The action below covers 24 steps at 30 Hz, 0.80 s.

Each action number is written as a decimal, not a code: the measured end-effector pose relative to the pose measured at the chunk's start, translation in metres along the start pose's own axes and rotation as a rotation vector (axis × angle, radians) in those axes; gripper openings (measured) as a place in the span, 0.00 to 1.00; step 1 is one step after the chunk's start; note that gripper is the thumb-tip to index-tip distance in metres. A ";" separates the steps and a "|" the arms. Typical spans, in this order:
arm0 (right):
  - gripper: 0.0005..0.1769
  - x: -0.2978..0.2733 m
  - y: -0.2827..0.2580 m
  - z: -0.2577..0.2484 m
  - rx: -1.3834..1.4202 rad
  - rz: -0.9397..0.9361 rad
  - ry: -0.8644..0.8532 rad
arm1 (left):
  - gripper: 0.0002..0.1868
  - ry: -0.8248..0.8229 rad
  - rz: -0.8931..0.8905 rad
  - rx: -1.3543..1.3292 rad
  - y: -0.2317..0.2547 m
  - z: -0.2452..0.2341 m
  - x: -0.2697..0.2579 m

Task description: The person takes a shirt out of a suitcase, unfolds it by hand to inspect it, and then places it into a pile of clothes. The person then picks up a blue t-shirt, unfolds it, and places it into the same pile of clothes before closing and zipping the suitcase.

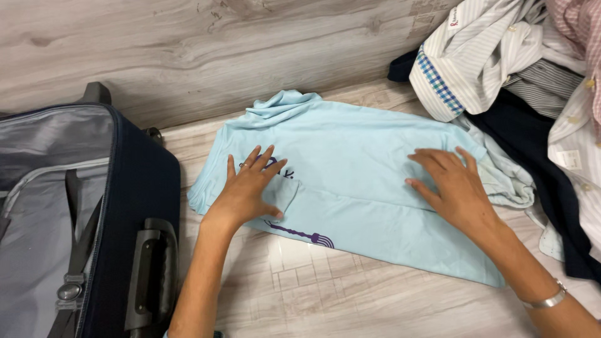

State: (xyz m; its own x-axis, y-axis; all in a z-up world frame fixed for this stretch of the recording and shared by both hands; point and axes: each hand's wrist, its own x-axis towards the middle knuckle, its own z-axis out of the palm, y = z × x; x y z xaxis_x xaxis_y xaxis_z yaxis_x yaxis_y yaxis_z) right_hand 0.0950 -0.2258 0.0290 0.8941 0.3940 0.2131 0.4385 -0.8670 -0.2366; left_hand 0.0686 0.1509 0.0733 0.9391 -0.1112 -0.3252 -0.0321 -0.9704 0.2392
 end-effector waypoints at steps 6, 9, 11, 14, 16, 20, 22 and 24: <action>0.32 -0.004 -0.057 -0.016 0.151 0.085 -0.313 | 0.56 -0.020 -0.015 -0.046 -0.002 0.012 -0.010; 0.30 -0.005 -0.055 -0.017 0.151 0.185 -0.363 | 0.34 0.152 0.058 -0.123 -0.013 0.021 -0.007; 0.26 -0.007 -0.052 -0.016 0.171 0.267 -0.394 | 0.20 0.254 0.102 -0.146 -0.017 0.026 -0.004; 0.19 -0.012 -0.046 -0.016 0.192 0.298 -0.395 | 0.11 0.325 0.165 -0.181 -0.017 0.024 -0.002; 0.17 -0.013 -0.045 -0.017 0.187 0.274 -0.395 | 0.10 0.351 0.204 -0.225 -0.015 0.015 -0.007; 0.18 -0.015 -0.043 -0.036 0.312 0.229 -0.598 | 0.13 0.308 0.189 -0.259 -0.005 -0.020 -0.039; 0.19 -0.018 -0.043 -0.050 0.425 0.121 -0.702 | 0.13 0.127 0.002 -0.251 0.003 -0.040 -0.063; 0.16 -0.023 -0.048 -0.058 0.514 0.002 -0.863 | 0.13 0.004 0.026 -0.232 0.012 -0.054 -0.087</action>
State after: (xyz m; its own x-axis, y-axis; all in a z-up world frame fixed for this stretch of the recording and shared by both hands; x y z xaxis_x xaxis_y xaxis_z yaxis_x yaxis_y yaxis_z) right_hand 0.0484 -0.2113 0.0905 0.5659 0.6556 -0.5000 0.2407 -0.7114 -0.6603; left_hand 0.0052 0.1608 0.1539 0.9403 -0.1345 -0.3126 0.0225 -0.8921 0.4514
